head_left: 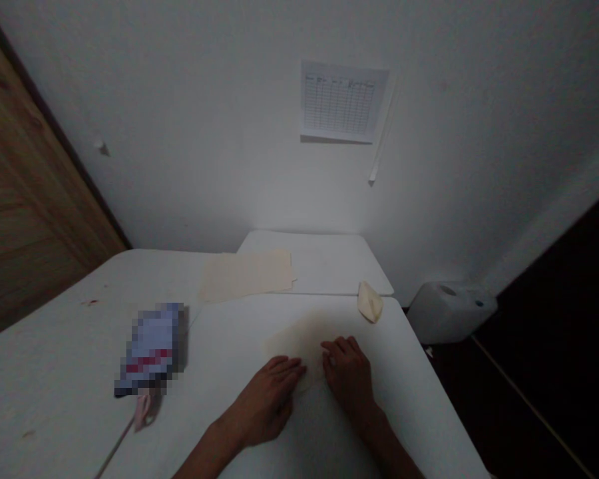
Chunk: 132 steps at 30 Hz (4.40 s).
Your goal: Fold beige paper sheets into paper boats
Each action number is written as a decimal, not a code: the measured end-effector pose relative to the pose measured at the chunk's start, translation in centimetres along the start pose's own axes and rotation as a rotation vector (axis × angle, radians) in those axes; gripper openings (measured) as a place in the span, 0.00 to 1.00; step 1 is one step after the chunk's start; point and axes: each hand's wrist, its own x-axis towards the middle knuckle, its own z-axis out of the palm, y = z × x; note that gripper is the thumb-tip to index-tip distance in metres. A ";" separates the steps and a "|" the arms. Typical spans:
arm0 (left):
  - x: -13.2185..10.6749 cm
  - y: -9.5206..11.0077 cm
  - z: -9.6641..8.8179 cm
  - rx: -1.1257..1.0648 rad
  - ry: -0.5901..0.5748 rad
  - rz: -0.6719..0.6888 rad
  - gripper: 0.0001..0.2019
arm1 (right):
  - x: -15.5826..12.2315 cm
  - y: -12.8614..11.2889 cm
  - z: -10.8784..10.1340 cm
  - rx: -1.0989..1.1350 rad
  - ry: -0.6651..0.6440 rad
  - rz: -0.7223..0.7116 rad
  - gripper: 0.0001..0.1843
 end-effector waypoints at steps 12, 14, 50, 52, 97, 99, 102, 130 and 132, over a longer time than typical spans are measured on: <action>-1.1 -0.2 -0.4 -0.073 -0.053 -0.057 0.32 | 2.3 0.9 -0.4 0.072 -0.315 -0.360 0.18; -1.4 -0.5 -0.6 -0.088 -0.044 -0.054 0.31 | 1.7 1.1 -0.6 0.087 -0.315 -0.346 0.18; -1.7 -1.7 -0.8 -0.182 0.039 -0.169 0.25 | -1.4 1.0 -1.8 0.158 -0.348 -0.178 0.32; -1.7 -1.7 -0.8 -0.188 0.046 -0.163 0.24 | -1.4 0.9 -1.9 0.151 -0.351 -0.176 0.32; 5.8 -3.6 1.4 -0.106 0.186 -0.311 0.03 | -1.5 -0.3 -2.2 0.075 -0.373 -0.153 0.31; 5.8 -3.7 1.4 -0.108 0.189 -0.315 0.03 | -1.5 -0.2 -2.1 0.074 -0.372 -0.150 0.32; 5.7 -3.7 1.4 -0.110 0.188 -0.320 0.02 | -1.6 -0.2 -2.1 0.077 -0.374 -0.146 0.31; 5.2 -2.9 1.8 0.125 0.168 -0.216 0.07 | -1.7 0.0 -2.0 0.128 -0.345 -0.172 0.26; 5.2 -2.9 2.0 0.126 0.175 -0.227 0.07 | -1.8 0.0 -2.1 0.141 -0.324 -0.185 0.24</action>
